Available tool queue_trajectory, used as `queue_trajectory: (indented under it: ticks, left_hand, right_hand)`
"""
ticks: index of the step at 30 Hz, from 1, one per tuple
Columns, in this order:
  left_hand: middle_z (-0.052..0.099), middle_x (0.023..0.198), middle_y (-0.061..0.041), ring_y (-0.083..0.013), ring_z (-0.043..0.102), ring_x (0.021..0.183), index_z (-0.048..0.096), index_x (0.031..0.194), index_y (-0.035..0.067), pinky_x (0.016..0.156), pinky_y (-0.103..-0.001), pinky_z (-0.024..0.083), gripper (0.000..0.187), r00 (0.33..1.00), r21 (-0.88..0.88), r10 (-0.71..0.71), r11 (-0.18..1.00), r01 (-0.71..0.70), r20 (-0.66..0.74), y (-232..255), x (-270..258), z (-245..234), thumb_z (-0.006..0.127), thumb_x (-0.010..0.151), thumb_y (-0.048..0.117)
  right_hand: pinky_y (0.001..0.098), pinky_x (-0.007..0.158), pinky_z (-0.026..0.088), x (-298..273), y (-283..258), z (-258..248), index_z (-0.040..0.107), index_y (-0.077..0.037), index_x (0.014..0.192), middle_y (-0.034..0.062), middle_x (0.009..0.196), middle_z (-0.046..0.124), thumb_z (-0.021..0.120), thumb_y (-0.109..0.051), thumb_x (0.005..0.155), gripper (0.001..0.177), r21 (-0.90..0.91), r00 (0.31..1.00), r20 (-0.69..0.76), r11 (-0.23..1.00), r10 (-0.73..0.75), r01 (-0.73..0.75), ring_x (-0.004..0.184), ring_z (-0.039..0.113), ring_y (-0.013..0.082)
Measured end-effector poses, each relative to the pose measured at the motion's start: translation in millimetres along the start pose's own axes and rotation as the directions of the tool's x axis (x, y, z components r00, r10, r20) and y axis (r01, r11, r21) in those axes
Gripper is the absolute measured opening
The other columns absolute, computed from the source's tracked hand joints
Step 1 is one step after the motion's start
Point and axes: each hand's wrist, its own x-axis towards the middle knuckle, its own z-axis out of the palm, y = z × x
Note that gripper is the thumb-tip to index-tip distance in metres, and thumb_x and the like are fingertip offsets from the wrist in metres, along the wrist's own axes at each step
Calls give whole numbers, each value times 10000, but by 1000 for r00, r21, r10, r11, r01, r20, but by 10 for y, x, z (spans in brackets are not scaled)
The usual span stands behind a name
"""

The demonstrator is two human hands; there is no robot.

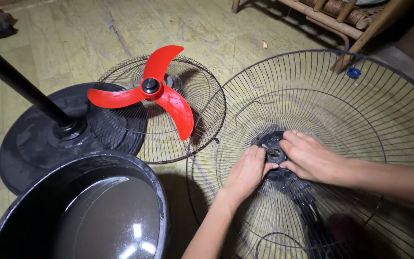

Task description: The person removes the central hub cap and motor housing from a standing electric fan by unscrewing and pulling components apart. They then wash the removed hub cap in a basin of water.

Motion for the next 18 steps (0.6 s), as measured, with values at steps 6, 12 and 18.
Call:
queue_trajectory:
  ticks: [6,12,18]
  left_hand:
    - [608,1062,-220,-406,583,1037,583,1055,-47,893,-483,495,391,994,-73,-88,994,83,-71,61,-68,137,717,927,297]
    - [591,1010,-226,-408,582,982,571,1005,-47,842,-490,503,345,973,-105,-191,978,179,-127,275,-76,136,711,946,263]
    - [589,966,-218,-407,612,933,567,971,-33,757,-503,518,346,869,-128,-446,895,427,-214,639,-20,309,714,942,278]
  right_hand:
    - [462,920,474,41,146,5,591,35,1100,194,1156,534,756,-234,771,456,25,990,55,991,-131,130,1083,537,372]
    - [465,962,436,164,323,-120,569,77,1124,209,1157,526,728,-235,837,453,97,928,138,937,-346,335,1083,525,380]
    - [456,985,435,448,529,-278,550,138,1130,230,1144,522,702,-207,857,465,129,752,269,797,-601,591,1122,526,371]
